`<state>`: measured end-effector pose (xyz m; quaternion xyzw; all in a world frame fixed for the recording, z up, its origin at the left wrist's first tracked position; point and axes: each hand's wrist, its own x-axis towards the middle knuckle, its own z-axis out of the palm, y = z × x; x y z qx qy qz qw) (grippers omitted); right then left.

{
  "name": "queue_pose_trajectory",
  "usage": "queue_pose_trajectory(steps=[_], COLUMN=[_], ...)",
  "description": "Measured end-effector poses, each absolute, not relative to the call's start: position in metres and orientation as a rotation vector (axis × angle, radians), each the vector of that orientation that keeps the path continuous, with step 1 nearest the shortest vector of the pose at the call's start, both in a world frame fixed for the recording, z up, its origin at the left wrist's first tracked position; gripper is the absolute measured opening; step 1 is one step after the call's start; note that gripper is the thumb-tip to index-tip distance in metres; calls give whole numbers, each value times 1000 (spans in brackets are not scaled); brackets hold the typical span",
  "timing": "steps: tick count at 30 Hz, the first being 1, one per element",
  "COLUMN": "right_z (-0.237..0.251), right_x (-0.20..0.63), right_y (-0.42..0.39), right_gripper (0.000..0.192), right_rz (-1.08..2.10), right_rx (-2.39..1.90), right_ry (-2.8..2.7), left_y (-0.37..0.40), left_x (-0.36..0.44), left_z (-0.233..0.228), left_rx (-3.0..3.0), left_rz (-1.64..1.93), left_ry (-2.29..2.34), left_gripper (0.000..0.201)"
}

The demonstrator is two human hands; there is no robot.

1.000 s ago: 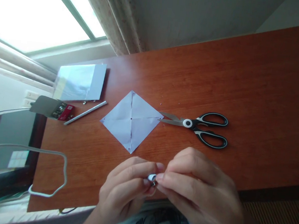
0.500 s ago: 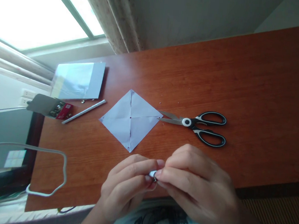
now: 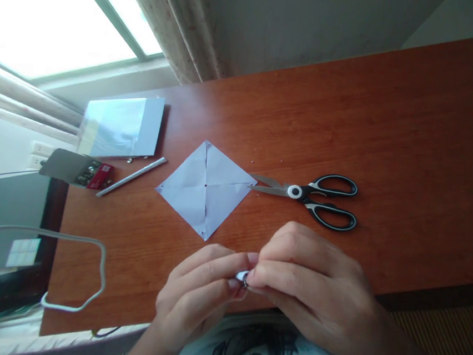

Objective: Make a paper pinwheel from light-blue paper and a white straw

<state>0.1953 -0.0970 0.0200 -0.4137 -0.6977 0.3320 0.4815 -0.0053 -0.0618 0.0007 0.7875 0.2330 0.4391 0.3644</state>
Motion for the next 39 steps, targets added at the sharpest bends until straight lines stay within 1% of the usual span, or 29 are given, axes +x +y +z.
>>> queue_pose_trajectory(steps=[4,8,12,21,26,32,39], right_z=[20,20,18,17,22,25,26], right_x=[196,196,196,197,202,207,207], right_y=[-97,-97,-99,-101,-102,-102,-98], right_gripper=[6,4,4,4,9,8,7], right_rz=[799,769,769,755,749,715,762], right_rx=[-1003,-987,-983,-983,-1011,-1045,-1076], right_ry=[-1695,-1675,-1674,-1677,-1789,-1865,-1882], left_y=[-58,-54,-56,-59,-59,-59,-60], left_x=[-3,0,1,-5,-12,-14,-12], left_z=[3,7,10,4,0,-4,-3], left_rx=[2078,2099,2122,2120,2152,2143,2149], left_rz=[1138,1193,1176,1150,1031,1014,1015], left_ry=[584,554,592,507,510,487,549], left_gripper=[6,10,16,11,7,15,13])
